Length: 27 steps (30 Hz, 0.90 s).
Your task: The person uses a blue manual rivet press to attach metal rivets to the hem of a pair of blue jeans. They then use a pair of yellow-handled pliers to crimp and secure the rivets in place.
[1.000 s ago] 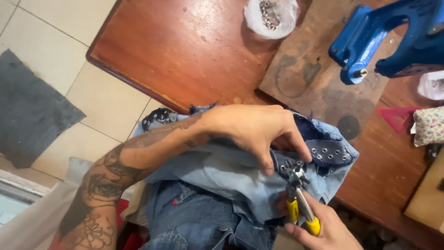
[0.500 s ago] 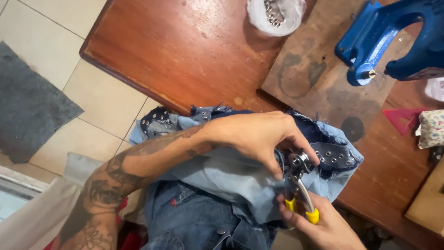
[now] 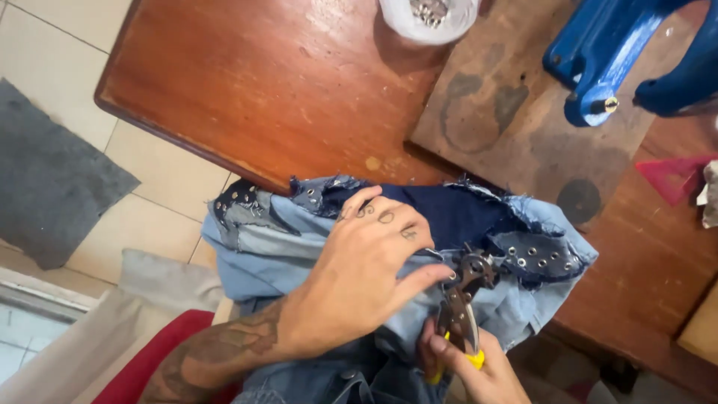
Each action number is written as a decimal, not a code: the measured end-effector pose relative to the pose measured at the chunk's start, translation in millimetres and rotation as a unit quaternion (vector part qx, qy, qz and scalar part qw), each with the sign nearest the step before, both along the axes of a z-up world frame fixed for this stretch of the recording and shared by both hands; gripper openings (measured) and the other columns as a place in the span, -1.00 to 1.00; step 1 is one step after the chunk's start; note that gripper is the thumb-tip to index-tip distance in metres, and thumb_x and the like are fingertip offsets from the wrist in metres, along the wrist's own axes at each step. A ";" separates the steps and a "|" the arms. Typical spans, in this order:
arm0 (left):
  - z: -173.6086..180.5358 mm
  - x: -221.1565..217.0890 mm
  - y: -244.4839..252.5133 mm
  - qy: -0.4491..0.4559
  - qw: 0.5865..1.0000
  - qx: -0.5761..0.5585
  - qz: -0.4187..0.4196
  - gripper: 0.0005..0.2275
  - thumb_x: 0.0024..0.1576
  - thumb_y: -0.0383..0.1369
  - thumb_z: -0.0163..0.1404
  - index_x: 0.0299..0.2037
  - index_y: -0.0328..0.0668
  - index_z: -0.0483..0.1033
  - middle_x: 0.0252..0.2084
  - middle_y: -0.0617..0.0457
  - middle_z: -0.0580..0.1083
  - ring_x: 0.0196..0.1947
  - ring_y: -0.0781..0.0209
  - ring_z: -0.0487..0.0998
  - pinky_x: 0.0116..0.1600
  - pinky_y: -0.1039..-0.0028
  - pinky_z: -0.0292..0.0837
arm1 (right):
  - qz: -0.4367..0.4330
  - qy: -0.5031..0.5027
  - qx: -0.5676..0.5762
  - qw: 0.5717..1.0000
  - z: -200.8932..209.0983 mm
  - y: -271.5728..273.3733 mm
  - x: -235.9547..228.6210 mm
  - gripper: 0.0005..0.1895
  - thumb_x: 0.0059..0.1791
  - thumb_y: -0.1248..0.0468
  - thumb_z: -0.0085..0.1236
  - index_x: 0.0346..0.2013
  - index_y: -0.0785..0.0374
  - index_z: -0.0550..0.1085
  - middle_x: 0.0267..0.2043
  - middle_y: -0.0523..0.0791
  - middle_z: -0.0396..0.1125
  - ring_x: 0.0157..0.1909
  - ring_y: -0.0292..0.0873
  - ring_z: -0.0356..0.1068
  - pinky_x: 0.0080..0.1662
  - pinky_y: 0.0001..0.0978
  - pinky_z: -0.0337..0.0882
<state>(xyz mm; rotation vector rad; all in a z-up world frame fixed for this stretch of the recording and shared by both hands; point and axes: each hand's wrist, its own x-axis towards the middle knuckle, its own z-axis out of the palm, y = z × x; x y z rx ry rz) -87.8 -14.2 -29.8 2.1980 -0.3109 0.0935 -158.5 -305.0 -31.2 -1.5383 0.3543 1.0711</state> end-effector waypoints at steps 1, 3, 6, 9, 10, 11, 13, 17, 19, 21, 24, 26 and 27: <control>2.7 -1.9 1.4 0.038 0.999 -0.027 -0.007 -0.71 0.36 -0.03 0.28 -0.12 -0.07 0.71 0.03 0.08 0.66 0.15 -0.07 0.61 0.63 -0.13 0.23 | 0.016 -0.013 0.008 1.000 5.6 5.7 2.1 -0.71 0.25 0.18 0.30 -0.12 0.41 0.68 -0.35 0.06 0.62 -0.28 0.00 0.62 -0.09 -0.16 0.61; 4.3 1.2 3.1 0.067 0.996 -0.054 -0.019 -0.79 0.38 -0.12 0.24 -0.09 -0.04 0.71 -0.01 0.12 0.70 0.09 -0.05 0.62 0.62 -0.06 0.19 | 0.028 -0.034 0.016 0.999 9.5 9.9 7.4 -0.66 0.26 0.12 0.28 -0.22 0.36 0.66 -0.35 0.03 0.59 -0.27 -0.03 0.61 -0.08 -0.20 0.57; 5.2 2.6 7.0 0.106 0.990 -0.076 -0.048 -0.84 0.41 -0.18 0.17 -0.09 0.00 0.75 0.01 0.25 0.69 0.04 0.06 0.62 0.65 -0.08 0.09 | 0.039 0.018 -0.009 0.999 10.0 6.7 8.8 -0.67 0.22 0.11 0.32 -0.17 0.38 0.70 -0.39 0.08 0.66 -0.30 0.00 0.67 -0.08 -0.19 0.59; 10.7 7.2 14.3 0.103 0.987 -0.106 -0.067 -0.83 0.44 -0.21 0.16 -0.06 -0.02 0.77 0.02 0.26 0.73 0.09 0.12 0.71 0.63 -0.05 0.16 | 0.008 0.057 -0.005 0.998 7.7 1.6 8.7 -0.71 0.22 0.20 0.34 -0.07 0.44 0.73 -0.31 0.09 0.61 -0.21 0.06 0.63 -0.01 -0.11 0.56; 14.4 8.3 16.2 0.112 0.984 -0.117 -0.074 -0.83 0.46 -0.21 0.15 -0.07 -0.02 0.77 0.00 0.26 0.74 0.06 0.14 0.73 0.62 -0.03 0.19 | 0.019 0.044 0.015 0.999 4.5 -3.6 6.6 -0.67 0.20 0.18 0.33 0.08 0.41 0.75 -0.16 0.07 0.72 -0.10 0.04 0.73 0.07 -0.08 0.66; 18.0 9.4 18.1 0.122 0.981 -0.127 -0.081 -0.82 0.47 -0.20 0.13 -0.08 -0.01 0.76 -0.01 0.26 0.74 0.04 0.16 0.75 0.60 0.00 0.21 | 0.030 0.030 0.034 0.999 1.1 -8.8 4.4 -0.57 0.18 0.16 0.32 0.24 0.38 0.76 0.00 0.05 0.83 0.02 0.02 0.82 0.15 -0.05 0.76; 16.8 9.8 19.2 0.129 0.979 -0.129 -0.089 -0.81 0.48 -0.19 0.13 -0.07 -0.03 0.76 -0.01 0.25 0.73 0.04 0.15 0.73 0.63 0.01 0.22 | 0.021 0.029 0.047 0.998 2.0 -11.9 3.2 -0.56 0.18 0.20 0.32 0.27 0.41 0.74 0.03 0.06 0.81 0.07 0.02 0.81 0.18 -0.06 0.74; 23.0 13.7 21.4 0.139 0.977 -0.126 -0.097 -0.78 0.46 -0.16 0.18 -0.12 -0.06 0.77 -0.06 0.19 0.74 -0.02 0.10 0.74 0.59 0.06 0.30 | 0.068 0.000 -0.008 0.998 5.1 -16.1 8.5 -0.55 0.17 0.15 0.38 0.28 0.32 0.78 0.04 -0.05 0.86 0.08 -0.10 0.84 0.21 -0.19 0.75; 22.7 14.8 21.1 0.137 0.978 -0.121 -0.099 -0.77 0.45 -0.14 0.18 -0.13 -0.06 0.77 -0.07 0.19 0.74 -0.02 0.08 0.73 0.54 0.08 0.33 | 0.069 -0.028 -0.018 0.997 3.4 -18.8 4.7 -0.55 0.16 0.14 0.41 0.28 0.32 0.78 0.05 -0.06 0.87 0.10 -0.14 0.86 0.25 -0.22 0.76; 23.4 14.2 20.6 0.137 0.979 -0.114 -0.097 -0.76 0.44 -0.12 0.18 -0.14 -0.06 0.78 -0.09 0.19 0.74 -0.02 0.05 0.71 0.48 0.11 0.35 | 0.074 -0.056 -0.026 0.995 2.4 -23.5 4.2 -0.54 0.14 0.13 0.45 0.27 0.32 0.78 0.06 -0.08 0.88 0.12 -0.17 0.88 0.30 -0.26 0.76; 26.3 14.4 21.5 0.149 0.977 -0.109 -0.106 -0.76 0.44 -0.12 0.17 -0.13 -0.04 0.78 -0.08 0.20 0.74 -0.02 0.04 0.72 0.55 0.11 0.31 | 0.133 -0.084 -0.070 0.985 2.5 -26.5 8.4 -0.53 0.10 0.06 0.49 0.26 0.18 0.82 0.11 -0.20 0.95 0.16 -0.27 0.94 0.32 -0.32 0.82; 28.2 14.3 21.9 0.159 0.976 -0.106 -0.102 -0.77 0.44 -0.12 0.20 -0.13 -0.03 0.79 -0.07 0.21 0.75 0.04 0.01 0.69 0.49 0.15 0.35 | 0.136 -0.117 -0.063 0.982 5.7 -22.8 9.7 -0.56 0.14 0.02 0.44 0.20 0.20 0.84 0.11 -0.20 0.93 0.14 -0.28 0.93 0.28 -0.32 0.86; 28.2 14.0 21.0 0.158 0.977 -0.105 -0.101 -0.77 0.44 -0.12 0.20 -0.13 -0.03 0.79 -0.07 0.21 0.75 0.04 0.01 0.69 0.49 0.15 0.35 | 0.138 -0.118 -0.063 0.981 2.4 -26.5 7.2 -0.56 0.14 0.02 0.44 0.20 0.20 0.84 0.11 -0.20 0.93 0.14 -0.28 0.93 0.28 -0.32 0.86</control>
